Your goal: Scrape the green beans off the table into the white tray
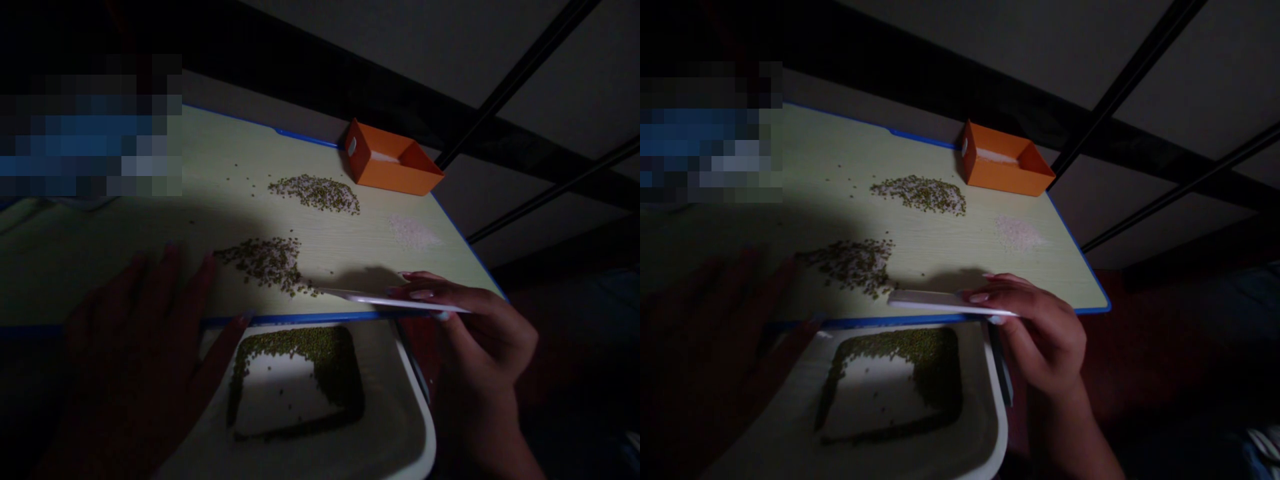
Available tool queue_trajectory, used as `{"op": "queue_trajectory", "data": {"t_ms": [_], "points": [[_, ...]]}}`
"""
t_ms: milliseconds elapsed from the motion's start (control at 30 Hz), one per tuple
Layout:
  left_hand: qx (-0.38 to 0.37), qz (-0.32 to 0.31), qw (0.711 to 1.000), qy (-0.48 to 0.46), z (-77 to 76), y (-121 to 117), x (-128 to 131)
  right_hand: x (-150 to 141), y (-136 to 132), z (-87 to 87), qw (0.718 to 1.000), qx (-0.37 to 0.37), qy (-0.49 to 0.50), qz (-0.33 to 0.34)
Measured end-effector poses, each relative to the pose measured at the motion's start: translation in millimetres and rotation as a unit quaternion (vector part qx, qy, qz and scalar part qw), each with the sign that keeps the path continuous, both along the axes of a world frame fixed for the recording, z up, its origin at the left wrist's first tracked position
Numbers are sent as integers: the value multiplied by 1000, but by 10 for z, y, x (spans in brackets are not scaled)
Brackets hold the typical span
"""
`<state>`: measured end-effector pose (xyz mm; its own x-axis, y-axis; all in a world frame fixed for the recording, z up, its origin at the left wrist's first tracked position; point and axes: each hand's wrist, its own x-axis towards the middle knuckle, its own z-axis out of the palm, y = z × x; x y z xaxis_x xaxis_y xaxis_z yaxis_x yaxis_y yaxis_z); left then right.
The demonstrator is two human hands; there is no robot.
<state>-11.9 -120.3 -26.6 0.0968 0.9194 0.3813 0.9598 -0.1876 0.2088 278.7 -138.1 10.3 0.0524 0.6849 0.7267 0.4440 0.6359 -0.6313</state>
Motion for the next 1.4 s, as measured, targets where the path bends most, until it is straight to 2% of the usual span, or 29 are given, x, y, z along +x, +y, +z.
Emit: {"op": "queue_trajectory", "data": {"t_ms": [400, 600, 1100, 1267, 1400], "points": [[-6, 3, 1000, 10, 21, 15, 36, 86, -8, -28, 999, 3, -13, -37], [7, 2, 1000, 16, -4, -20, 16, -23, -38, -8, 1000, -12, 15, -5], [13, 1, 1000, 6, 19, 9, 22, 22, -97, 4, 999, 0, 16, 42], [5, 2, 1000, 2, 44, 13, 20, 66, -55, -6, 999, 1, -11, 48], [0, 6, 1000, -3, 30, 3, 18, 50, -34, -21, 999, 16, -10, 26]]}}
